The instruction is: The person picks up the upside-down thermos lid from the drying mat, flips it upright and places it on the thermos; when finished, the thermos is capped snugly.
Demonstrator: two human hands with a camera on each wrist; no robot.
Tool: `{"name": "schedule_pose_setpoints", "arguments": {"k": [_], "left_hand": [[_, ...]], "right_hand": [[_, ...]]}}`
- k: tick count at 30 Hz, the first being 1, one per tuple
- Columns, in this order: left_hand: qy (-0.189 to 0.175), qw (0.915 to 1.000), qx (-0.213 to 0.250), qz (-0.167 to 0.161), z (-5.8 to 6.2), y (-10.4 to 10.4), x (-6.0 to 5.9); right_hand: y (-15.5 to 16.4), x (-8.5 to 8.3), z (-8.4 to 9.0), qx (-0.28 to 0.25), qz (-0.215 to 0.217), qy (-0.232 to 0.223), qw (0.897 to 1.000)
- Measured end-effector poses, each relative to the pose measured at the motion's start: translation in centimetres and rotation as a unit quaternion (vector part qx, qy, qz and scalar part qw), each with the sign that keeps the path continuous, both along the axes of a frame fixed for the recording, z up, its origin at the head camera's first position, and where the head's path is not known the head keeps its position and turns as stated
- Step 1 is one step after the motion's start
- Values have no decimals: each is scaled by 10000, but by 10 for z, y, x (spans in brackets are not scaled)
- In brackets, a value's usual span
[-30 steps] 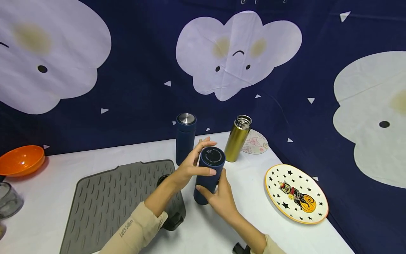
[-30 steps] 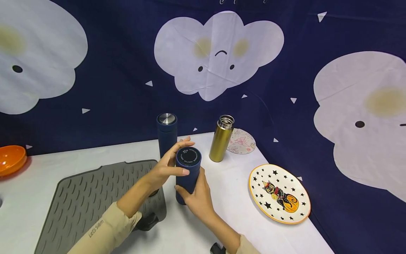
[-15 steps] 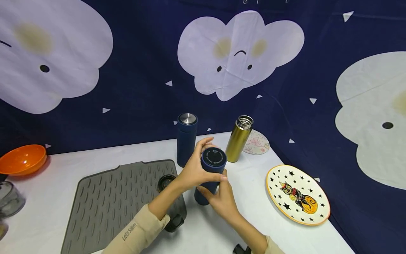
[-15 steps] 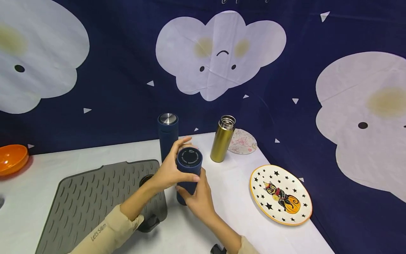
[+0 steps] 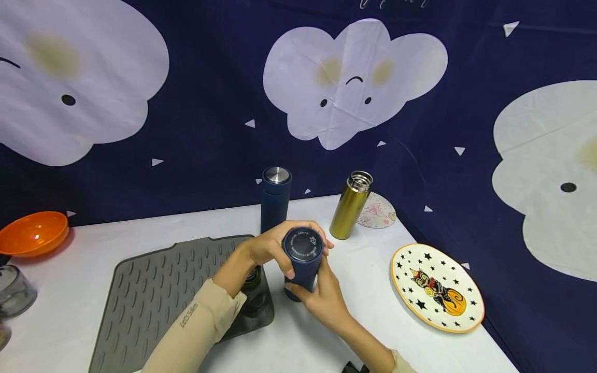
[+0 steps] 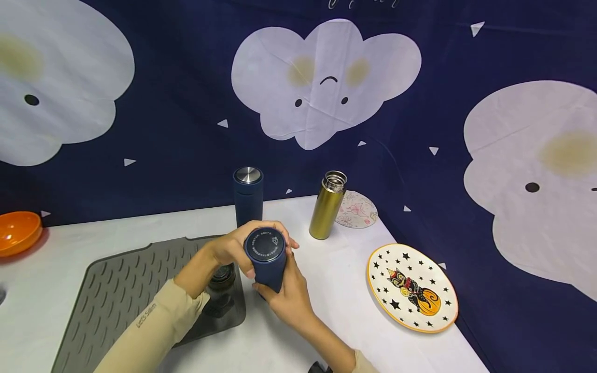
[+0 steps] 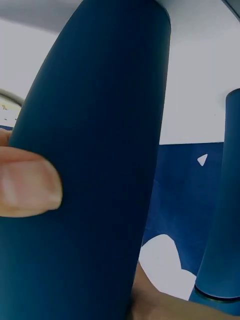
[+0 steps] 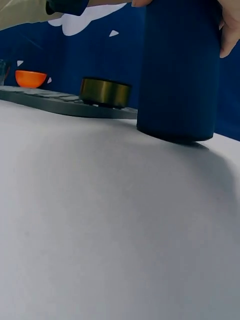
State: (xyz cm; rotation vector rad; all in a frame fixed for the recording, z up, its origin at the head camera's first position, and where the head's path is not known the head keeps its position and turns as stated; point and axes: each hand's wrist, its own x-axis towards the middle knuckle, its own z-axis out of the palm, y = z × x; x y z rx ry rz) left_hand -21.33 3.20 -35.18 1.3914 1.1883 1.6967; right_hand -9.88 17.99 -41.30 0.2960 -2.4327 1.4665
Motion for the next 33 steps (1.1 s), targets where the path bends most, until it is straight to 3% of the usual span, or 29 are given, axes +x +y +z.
{"name": "schedule_pose_setpoints", "arguments": {"k": [3, 5, 7, 9, 13, 18, 20, 22, 25, 33], "left_hand": [[-21, 9987, -191, 462, 1, -5, 6], [2, 9929, -389, 1125, 1, -14, 12], [-8, 9796, -612, 1915, -2, -27, 18], [76, 9583, -876, 2717, -8, -45, 24], [321, 9083, -1527, 3881, -30, -82, 35], [574, 8422, -2545, 4718, -58, -111, 48], [563, 8292, -2789, 4812, -67, -114, 50], [534, 8207, -2969, 4852, -73, -113, 53], [502, 8196, -3096, 4795, -79, -109, 54], [918, 8085, -3189, 4860, -94, -100, 47]], "right_hand": [[3, -3, -1, -280, 122, -57, 9995], [5, -9, 0, -541, 126, -149, 9983], [8, -18, 3, -724, -2, -208, 9972], [11, -31, 7, -739, -265, -208, 9967], [15, -70, 15, -650, -763, -69, 9949], [16, -120, 21, -460, -1310, -69, 9903], [17, -135, 19, -358, -1412, -140, 9892], [19, -145, 15, -261, -1453, -269, 9887], [21, -152, 9, -209, -1496, -409, 9877], [21, -151, 6, -218, -1378, -529, 9888]]}}
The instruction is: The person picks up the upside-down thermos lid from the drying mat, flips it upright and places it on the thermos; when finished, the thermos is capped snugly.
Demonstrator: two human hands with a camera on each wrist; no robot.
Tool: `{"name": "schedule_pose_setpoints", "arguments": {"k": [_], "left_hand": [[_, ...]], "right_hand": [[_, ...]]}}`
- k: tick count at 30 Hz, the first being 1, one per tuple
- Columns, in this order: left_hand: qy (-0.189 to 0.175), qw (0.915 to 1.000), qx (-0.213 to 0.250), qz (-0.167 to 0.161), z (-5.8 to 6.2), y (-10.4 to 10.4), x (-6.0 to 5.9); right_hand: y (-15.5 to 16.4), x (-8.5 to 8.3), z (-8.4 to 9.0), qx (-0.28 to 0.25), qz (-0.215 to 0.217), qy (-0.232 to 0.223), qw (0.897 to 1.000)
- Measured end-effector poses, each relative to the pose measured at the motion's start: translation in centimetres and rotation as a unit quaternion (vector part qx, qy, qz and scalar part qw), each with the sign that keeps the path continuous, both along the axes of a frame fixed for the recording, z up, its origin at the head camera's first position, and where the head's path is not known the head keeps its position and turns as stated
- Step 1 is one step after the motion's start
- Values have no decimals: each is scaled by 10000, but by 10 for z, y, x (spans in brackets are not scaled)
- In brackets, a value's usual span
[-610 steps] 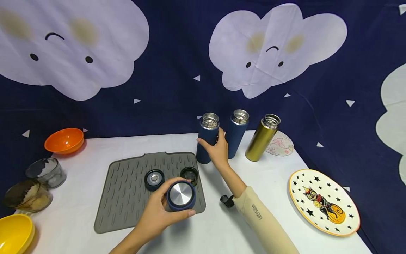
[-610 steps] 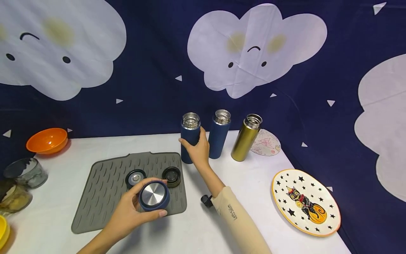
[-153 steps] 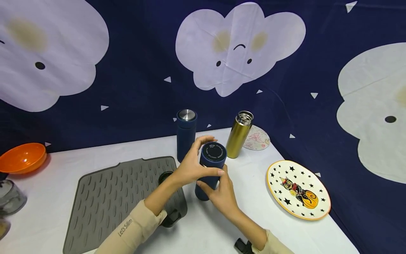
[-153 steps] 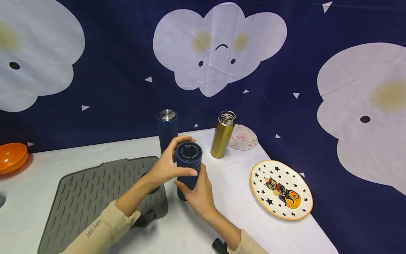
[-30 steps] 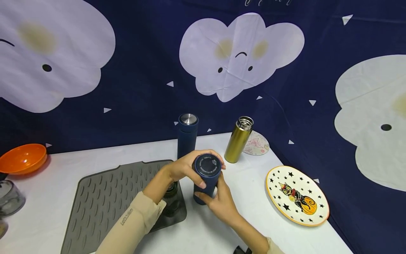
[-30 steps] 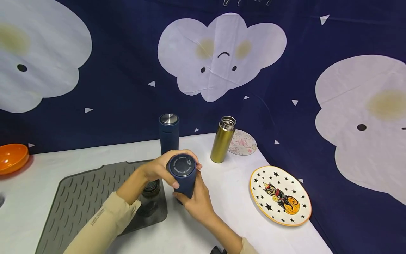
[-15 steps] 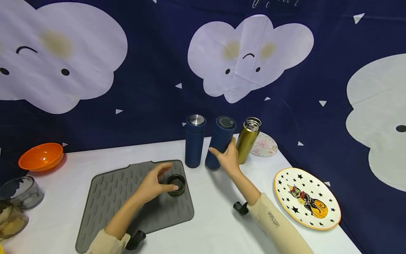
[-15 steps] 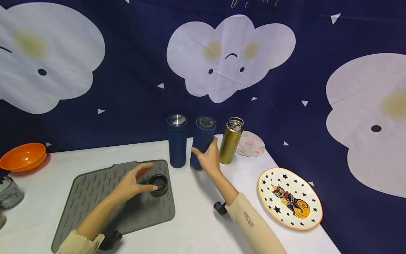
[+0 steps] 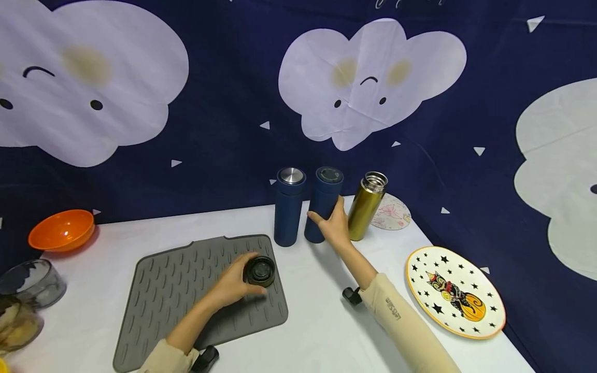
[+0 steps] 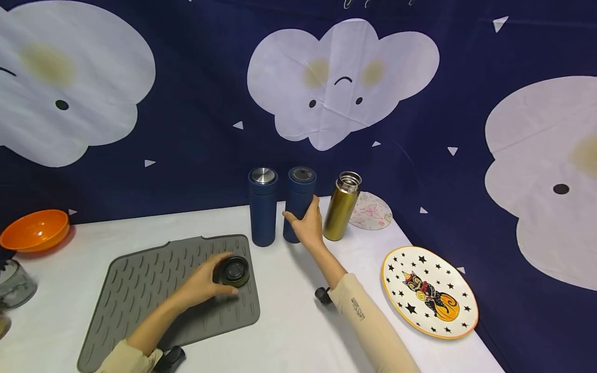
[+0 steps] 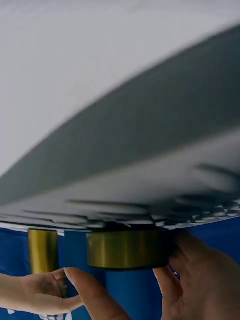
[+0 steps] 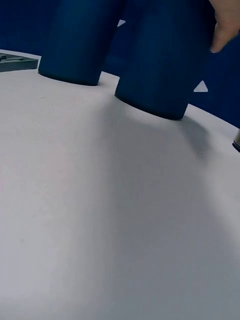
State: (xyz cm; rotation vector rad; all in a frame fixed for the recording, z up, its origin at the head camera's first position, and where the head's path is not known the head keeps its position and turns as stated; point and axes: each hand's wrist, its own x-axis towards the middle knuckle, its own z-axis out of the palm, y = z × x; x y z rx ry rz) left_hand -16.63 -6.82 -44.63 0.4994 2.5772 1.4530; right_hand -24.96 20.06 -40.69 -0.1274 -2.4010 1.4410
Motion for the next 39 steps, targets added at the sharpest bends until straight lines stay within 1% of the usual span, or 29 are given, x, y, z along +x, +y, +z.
{"name": "schedule_pose_setpoints", "arguments": {"k": [4, 8, 10, 13, 16, 17, 19, 22, 24, 26, 28, 31, 35, 39], "left_hand": [[216, 9995, -215, -53, -5, 6, -4], [414, 9984, -394, 37, -7, 9, -6], [485, 9979, -413, 111, -7, 10, -6], [580, 9974, -390, 197, -4, 10, -3], [758, 9965, -265, 249, 3, 12, 2], [829, 9960, -209, 265, 6, 13, 5], [1033, 9942, -100, 287, 15, 16, 11], [1298, 9912, 22, 270, 30, 21, 22], [1456, 9891, 72, 212, 39, 24, 30], [1575, 9873, 147, 121, 45, 27, 37], [1648, 9861, 212, 38, 50, 30, 44], [1762, 9839, 283, -71, 54, 34, 52], [2017, 9790, 261, -143, 55, 36, 58], [2197, 9753, 185, -125, 54, 37, 61]], "right_hand": [[1, 14, -2, -207, -78, -288, 9993], [-2, 38, -2, -563, 32, -399, 9976], [-5, 51, -1, -693, 142, -485, 9963], [-12, 71, 2, -852, 342, -740, 9930], [-19, 89, 2, -1008, 742, -1026, 9868], [-22, 95, 3, -1072, 915, -1134, 9835], [-27, 105, 2, -1273, 1405, -1349, 9725], [-33, 118, 4, -1671, 2128, -1667, 9482], [-37, 125, 5, -1938, 2507, -1853, 9302], [-40, 131, 7, -2148, 2767, -1950, 9161], [-42, 135, 8, -2318, 2895, -2013, 9066], [-44, 140, 9, -2506, 3043, -2047, 8959], [-46, 146, 10, -2651, 3078, -2046, 8906], [-47, 149, 10, -2786, 3062, -1991, 8883]]}}
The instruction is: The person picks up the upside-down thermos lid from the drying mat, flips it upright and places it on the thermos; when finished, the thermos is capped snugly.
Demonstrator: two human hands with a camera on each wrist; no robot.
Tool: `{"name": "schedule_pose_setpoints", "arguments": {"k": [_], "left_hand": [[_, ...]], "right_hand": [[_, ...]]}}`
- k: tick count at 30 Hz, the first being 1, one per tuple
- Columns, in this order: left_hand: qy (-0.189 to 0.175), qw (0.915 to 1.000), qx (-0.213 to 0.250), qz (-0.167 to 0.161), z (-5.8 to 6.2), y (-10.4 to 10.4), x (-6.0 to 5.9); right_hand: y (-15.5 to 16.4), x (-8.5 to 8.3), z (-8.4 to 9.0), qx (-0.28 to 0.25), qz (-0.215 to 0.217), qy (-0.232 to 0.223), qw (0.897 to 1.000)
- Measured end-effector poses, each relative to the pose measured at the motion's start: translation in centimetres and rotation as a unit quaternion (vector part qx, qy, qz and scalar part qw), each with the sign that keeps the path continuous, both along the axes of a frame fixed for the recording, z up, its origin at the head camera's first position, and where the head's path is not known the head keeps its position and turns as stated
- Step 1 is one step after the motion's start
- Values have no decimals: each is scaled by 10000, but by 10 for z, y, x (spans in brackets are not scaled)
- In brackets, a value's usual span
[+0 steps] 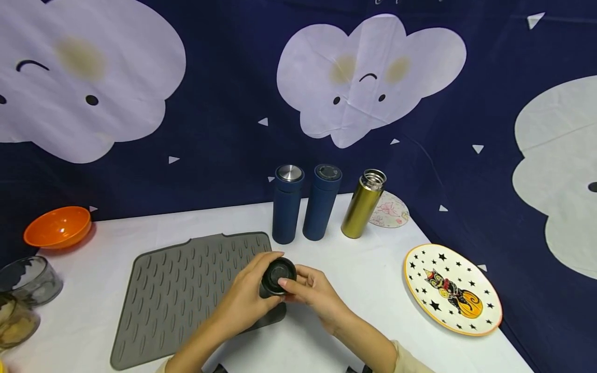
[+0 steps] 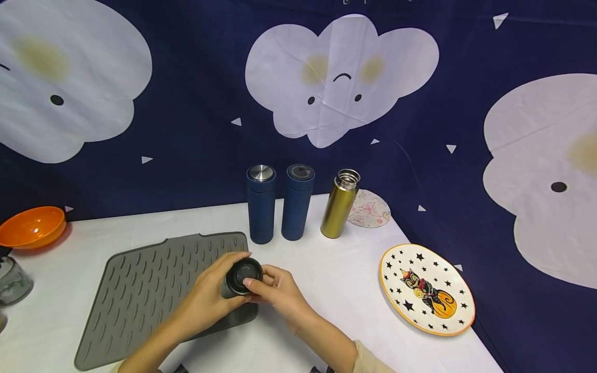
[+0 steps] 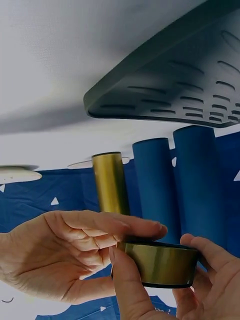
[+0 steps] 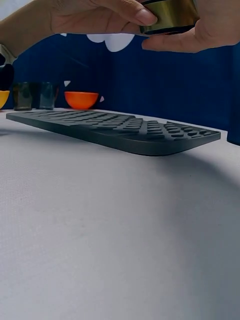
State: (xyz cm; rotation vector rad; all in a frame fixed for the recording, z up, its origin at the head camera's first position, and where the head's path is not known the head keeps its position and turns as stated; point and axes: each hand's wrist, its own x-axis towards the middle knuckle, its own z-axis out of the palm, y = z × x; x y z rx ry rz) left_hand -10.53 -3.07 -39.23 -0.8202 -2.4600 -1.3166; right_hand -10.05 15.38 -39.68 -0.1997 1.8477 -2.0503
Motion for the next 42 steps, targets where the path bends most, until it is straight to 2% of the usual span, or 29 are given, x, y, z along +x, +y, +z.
{"name": "schedule_pose_setpoints", "arguments": {"k": [5, 9, 11, 13, 14, 15, 16, 17, 20, 23, 26, 28, 29, 30, 31, 33, 34, 37, 39, 40, 42], "left_hand": [[-161, 9998, -115, -83, 0, 0, 4], [-692, 9972, 115, -265, 1, -5, 5], [-1085, 9924, 432, -390, 1, -11, 3], [-1480, 9840, 829, -551, 2, -16, 1], [-1690, 9781, 1014, -668, 2, -19, 0], [-1891, 9717, 1169, -794, 3, -21, -1], [-2095, 9644, 1316, -931, 3, -23, -2], [-2287, 9571, 1430, -1056, 3, -24, -3], [-2755, 9362, 1665, -1413, 3, -25, -5], [-3055, 9183, 1851, -1709, 4, -24, -5], [-3192, 9040, 2033, -1989, 6, -21, -4], [-3139, 8998, 2116, -2169, 8, -19, -2], [-3074, 8991, 2150, -2255, 9, -18, -1], [-2978, 9003, 2172, -2314, 9, -16, 0], [-2888, 9022, 2187, -2341, 10, -15, 1], [-2576, 9089, 2194, -2439, 11, -13, 4], [-2420, 9121, 2196, -2476, 11, -11, 5], [-1965, 9221, 2211, -2496, 10, -8, 8], [-1744, 9281, 2215, -2433, 10, -6, 8], [-1659, 9316, 2204, -2367, 9, -5, 8], [-1570, 9382, 2172, -2189, 8, -4, 9]], "right_hand": [[0, 4, -1, -60, -46, 14, 10000], [0, 8, -1, 118, -313, 290, 9990], [0, 11, -1, 286, -533, 755, 9953], [0, 14, -2, 705, -791, 1625, 9810], [1, 15, -3, 930, -894, 2207, 9668], [1, 16, -3, 1199, -1014, 2806, 9469], [1, 16, -3, 1451, -1129, 3439, 9208], [2, 16, -4, 1693, -1256, 4042, 8901], [4, 15, -2, 2012, -1395, 5485, 7995], [5, 11, 1, 2193, -1451, 6509, 7122], [5, 7, 6, 2412, -1603, 7357, 6122], [5, 5, 9, 2528, -1705, 7792, 5475], [5, 5, 10, 2577, -1733, 7965, 5188], [5, 4, 11, 2632, -1750, 8104, 4933], [6, 4, 12, 2678, -1739, 8217, 4721], [7, 4, 13, 2740, -1702, 8381, 4400], [7, 4, 13, 2765, -1678, 8433, 4292], [8, 4, 13, 2788, -1659, 8529, 4089], [8, 3, 14, 2772, -1664, 8554, 4046], [8, 4, 14, 2773, -1651, 8544, 4072], [8, 4, 14, 2818, -1595, 8475, 4206]]}}
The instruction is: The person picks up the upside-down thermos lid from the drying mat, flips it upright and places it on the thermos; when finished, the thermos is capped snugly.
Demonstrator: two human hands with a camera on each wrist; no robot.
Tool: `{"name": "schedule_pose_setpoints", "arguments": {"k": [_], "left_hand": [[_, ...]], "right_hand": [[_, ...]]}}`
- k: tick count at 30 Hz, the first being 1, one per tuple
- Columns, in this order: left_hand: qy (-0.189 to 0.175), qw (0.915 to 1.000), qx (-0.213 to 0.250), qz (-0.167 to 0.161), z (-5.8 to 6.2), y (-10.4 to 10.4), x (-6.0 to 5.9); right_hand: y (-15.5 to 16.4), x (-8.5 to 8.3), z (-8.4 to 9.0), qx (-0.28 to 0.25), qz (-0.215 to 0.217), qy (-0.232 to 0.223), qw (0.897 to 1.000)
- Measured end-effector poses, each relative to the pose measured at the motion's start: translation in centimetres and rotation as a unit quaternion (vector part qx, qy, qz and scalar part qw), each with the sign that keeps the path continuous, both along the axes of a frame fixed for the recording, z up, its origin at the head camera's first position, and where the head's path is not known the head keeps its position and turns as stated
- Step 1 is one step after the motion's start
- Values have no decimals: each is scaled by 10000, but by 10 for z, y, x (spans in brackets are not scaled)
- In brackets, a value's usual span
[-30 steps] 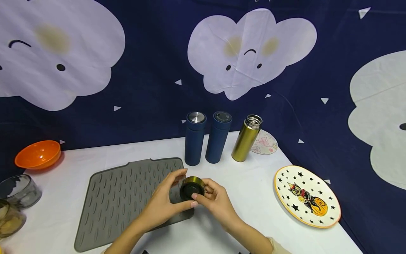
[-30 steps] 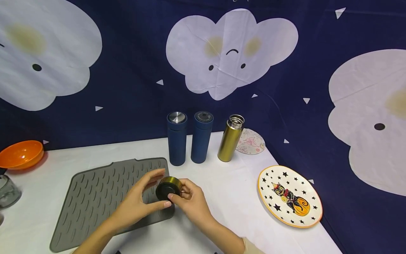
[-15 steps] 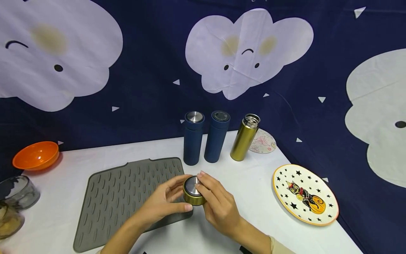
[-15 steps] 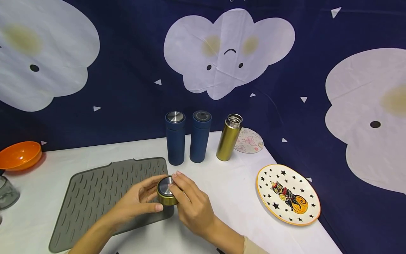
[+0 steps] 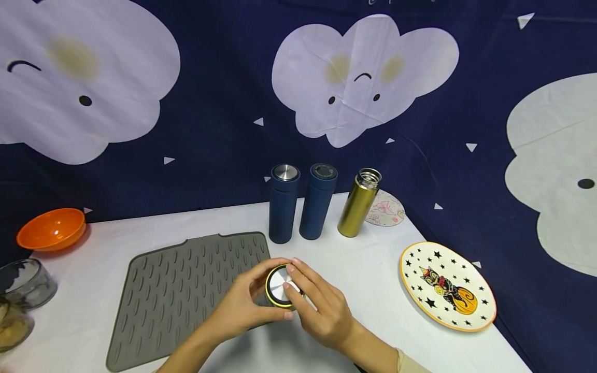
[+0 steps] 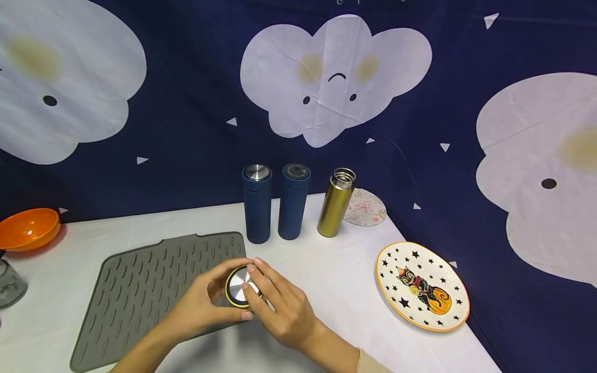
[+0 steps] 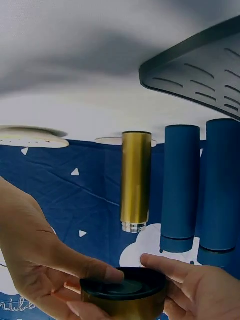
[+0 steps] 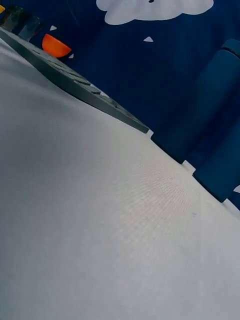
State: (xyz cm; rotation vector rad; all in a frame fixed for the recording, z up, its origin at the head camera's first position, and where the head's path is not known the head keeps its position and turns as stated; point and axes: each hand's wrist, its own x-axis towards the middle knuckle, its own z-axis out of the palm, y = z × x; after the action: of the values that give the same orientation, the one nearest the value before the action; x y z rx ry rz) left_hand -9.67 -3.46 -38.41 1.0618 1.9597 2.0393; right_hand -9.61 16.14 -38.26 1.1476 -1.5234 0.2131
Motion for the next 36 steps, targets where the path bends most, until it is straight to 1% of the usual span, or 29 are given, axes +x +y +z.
{"name": "schedule_pose_setpoints", "arguments": {"k": [3, 7, 9, 11, 12, 13, 14, 15, 17, 18, 20, 21, 22, 24, 26, 28, 30, 32, 36], "left_hand": [[-67, 9996, -118, 234, -2, 1, -1], [-236, 9984, -211, 474, -5, 0, -2], [-301, 9976, -197, 596, -5, -3, -3], [-355, 9965, -194, 733, -4, -6, -4], [-354, 9960, -198, 793, -4, -8, -5], [-347, 9957, -203, 837, -3, -10, -5], [-351, 9953, -200, 879, -2, -12, -5], [-351, 9950, -219, 912, -1, -14, -6], [-350, 9941, -262, 996, 1, -17, -6], [-346, 9938, -270, 1022, 1, -18, -6], [-337, 9935, -294, 1051, 1, -21, -6], [-331, 9934, -306, 1057, 1, -21, -6], [-327, 9930, -325, 1084, 1, -22, -6], [-299, 9930, -340, 1095, 2, -24, -5], [-315, 9925, -370, 1122, 2, -25, -4], [-346, 9919, -396, 1159, 2, -26, -4], [-382, 9911, -426, 1202, 3, -27, -4], [-409, 9903, -470, 1246, 4, -28, -3], [-457, 9891, -544, 1291, 5, -29, -2]], "right_hand": [[0, 2, -2, 38, -45, -515, 9987], [3, 3, -10, 155, -216, -1359, 9904], [6, 3, -16, 103, -361, -1813, 9827], [11, 0, -21, -154, -531, -2410, 9689], [14, -3, -23, -410, -623, -2739, 9589], [18, -8, -25, -770, -728, -3054, 9463], [23, -14, -25, -1220, -839, -3420, 9280], [28, -22, -24, -1714, -942, -3745, 9064], [43, -42, -22, -2745, -1204, -4206, 8563], [51, -54, -20, -3230, -1360, -4324, 8308], [68, -76, -17, -3989, -1705, -4434, 7843], [77, -87, -16, -4243, -1893, -4436, 7664], [85, -97, -16, -4426, -2083, -4434, 7511], [98, -114, -15, -4668, -2355, -4479, 7253], [107, -126, -16, -4764, -2483, -4605, 7066], [112, -136, -17, -4804, -2450, -4761, 6947], [114, -142, -17, -4809, -2393, -4915, 6855], [115, -147, -18, -4822, -2337, -5020, 6789], [114, -152, -18, -4938, -2315, -5148, 6614]]}}
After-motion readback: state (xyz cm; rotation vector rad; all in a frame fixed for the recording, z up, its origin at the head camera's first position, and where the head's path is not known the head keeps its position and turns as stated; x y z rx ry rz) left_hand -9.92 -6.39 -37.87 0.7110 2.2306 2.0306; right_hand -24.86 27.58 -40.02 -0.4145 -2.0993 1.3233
